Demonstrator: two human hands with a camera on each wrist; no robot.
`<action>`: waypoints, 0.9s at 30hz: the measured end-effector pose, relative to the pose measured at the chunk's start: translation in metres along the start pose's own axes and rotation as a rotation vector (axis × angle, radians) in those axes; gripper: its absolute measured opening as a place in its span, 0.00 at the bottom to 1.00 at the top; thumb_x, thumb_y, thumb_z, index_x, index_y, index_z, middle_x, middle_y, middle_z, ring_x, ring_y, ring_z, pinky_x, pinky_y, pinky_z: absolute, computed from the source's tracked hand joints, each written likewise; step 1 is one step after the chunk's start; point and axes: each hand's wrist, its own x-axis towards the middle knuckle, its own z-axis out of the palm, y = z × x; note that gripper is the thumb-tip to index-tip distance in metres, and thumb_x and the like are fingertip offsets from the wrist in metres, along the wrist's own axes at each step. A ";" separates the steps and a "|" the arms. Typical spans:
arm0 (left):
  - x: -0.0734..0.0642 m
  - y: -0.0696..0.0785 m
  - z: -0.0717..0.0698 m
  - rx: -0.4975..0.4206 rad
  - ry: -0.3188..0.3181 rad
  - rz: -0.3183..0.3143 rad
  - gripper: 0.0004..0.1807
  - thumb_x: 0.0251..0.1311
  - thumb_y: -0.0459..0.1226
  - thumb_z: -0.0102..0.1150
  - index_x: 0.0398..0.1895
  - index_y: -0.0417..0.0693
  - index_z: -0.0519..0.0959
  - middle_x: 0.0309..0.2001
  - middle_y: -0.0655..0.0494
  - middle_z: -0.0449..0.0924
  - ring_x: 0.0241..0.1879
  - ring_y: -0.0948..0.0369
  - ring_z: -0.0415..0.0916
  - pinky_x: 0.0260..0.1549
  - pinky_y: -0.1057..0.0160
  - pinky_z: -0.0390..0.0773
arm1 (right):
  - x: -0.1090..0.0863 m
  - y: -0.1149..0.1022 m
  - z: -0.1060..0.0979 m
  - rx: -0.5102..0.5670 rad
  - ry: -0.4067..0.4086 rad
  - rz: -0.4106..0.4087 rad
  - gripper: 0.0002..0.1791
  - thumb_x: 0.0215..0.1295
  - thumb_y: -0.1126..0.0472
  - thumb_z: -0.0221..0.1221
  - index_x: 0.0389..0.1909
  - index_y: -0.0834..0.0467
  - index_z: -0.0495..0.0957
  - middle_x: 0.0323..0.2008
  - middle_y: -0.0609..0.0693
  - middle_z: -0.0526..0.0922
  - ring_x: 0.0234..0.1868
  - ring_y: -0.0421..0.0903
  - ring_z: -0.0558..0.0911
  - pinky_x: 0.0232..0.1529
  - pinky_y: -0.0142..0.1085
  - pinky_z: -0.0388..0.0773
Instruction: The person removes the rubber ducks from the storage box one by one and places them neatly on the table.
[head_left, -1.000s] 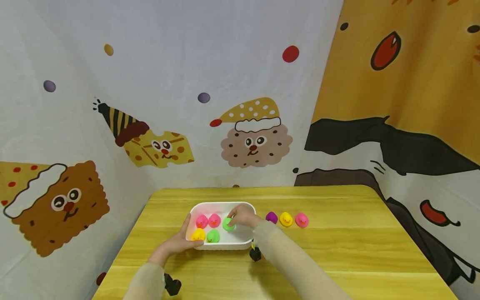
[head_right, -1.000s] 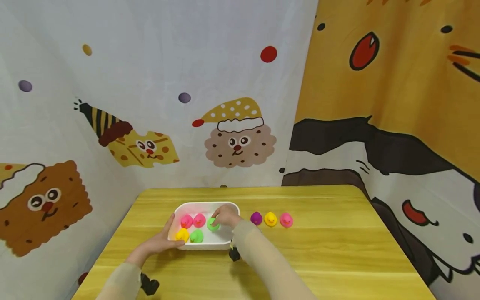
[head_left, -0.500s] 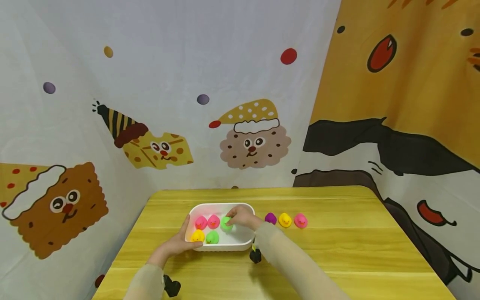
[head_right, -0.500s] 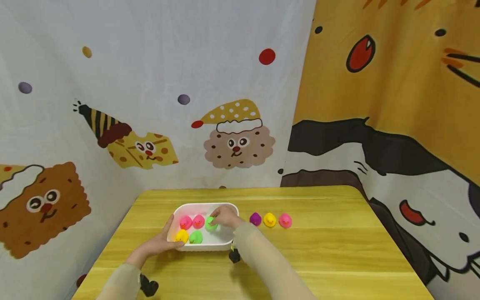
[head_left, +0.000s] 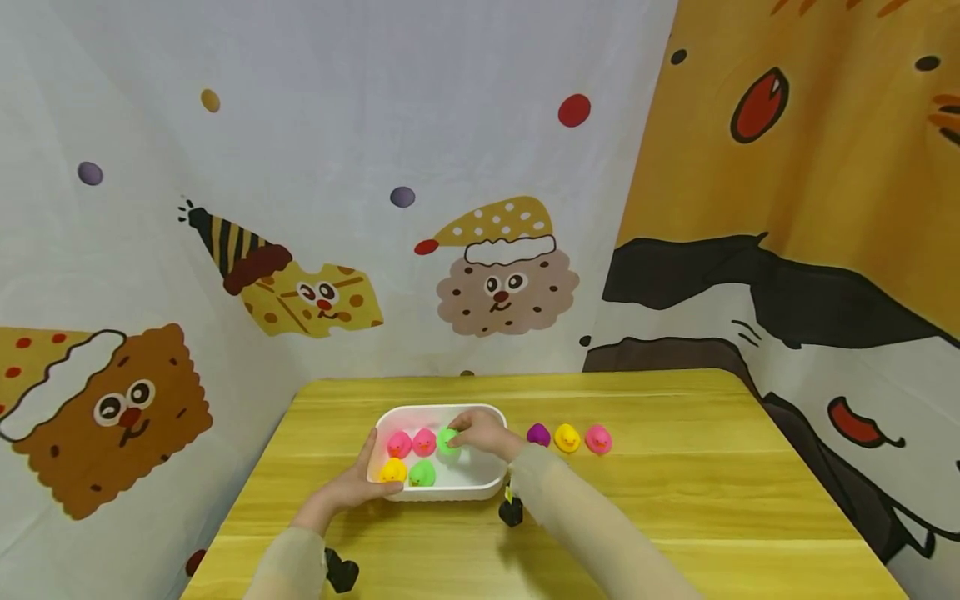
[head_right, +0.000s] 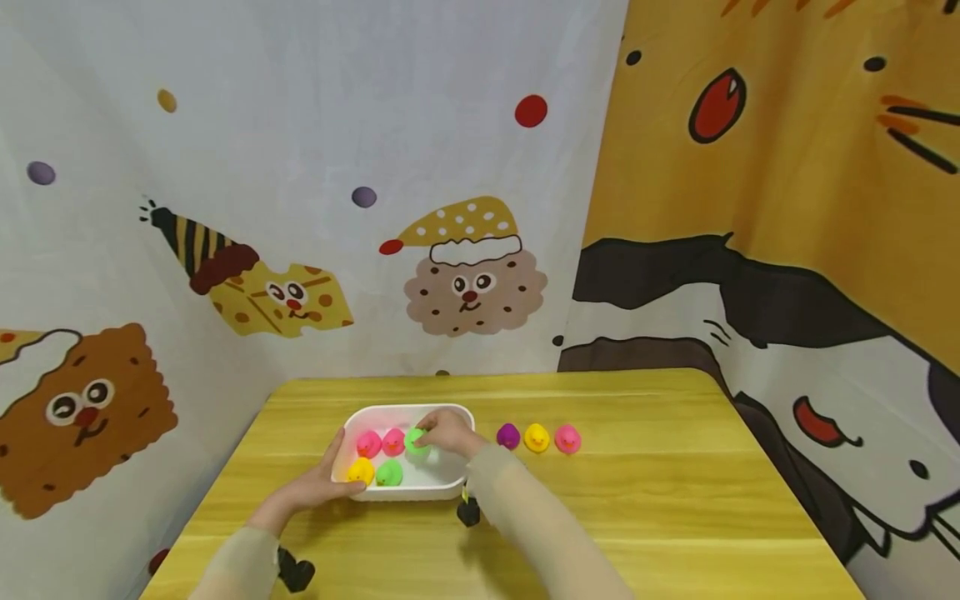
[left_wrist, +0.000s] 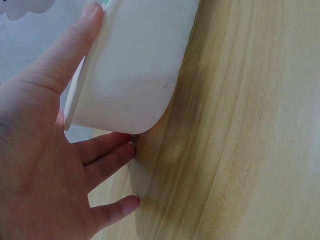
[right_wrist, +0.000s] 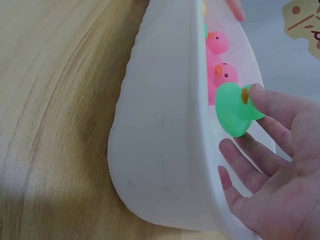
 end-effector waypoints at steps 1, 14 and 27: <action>-0.001 0.001 0.000 0.002 0.000 -0.001 0.66 0.53 0.47 0.71 0.76 0.47 0.26 0.74 0.31 0.32 0.68 0.32 0.48 0.63 0.31 0.50 | 0.000 0.000 -0.001 -0.001 0.004 -0.002 0.16 0.52 0.63 0.71 0.43 0.62 0.83 0.41 0.52 0.86 0.42 0.46 0.82 0.46 0.38 0.79; -0.004 0.001 -0.001 0.003 -0.010 0.018 0.66 0.53 0.49 0.70 0.76 0.46 0.26 0.74 0.31 0.32 0.67 0.32 0.50 0.62 0.30 0.51 | -0.008 -0.010 -0.013 0.008 -0.016 0.029 0.17 0.57 0.60 0.68 0.47 0.59 0.82 0.46 0.52 0.84 0.48 0.49 0.80 0.52 0.43 0.76; -0.001 0.000 -0.002 0.015 -0.012 -0.004 0.66 0.53 0.51 0.69 0.76 0.47 0.26 0.75 0.33 0.30 0.67 0.32 0.49 0.61 0.28 0.50 | -0.022 -0.014 -0.043 -0.038 -0.025 -0.024 0.18 0.56 0.59 0.69 0.47 0.59 0.83 0.48 0.52 0.84 0.53 0.52 0.79 0.54 0.44 0.76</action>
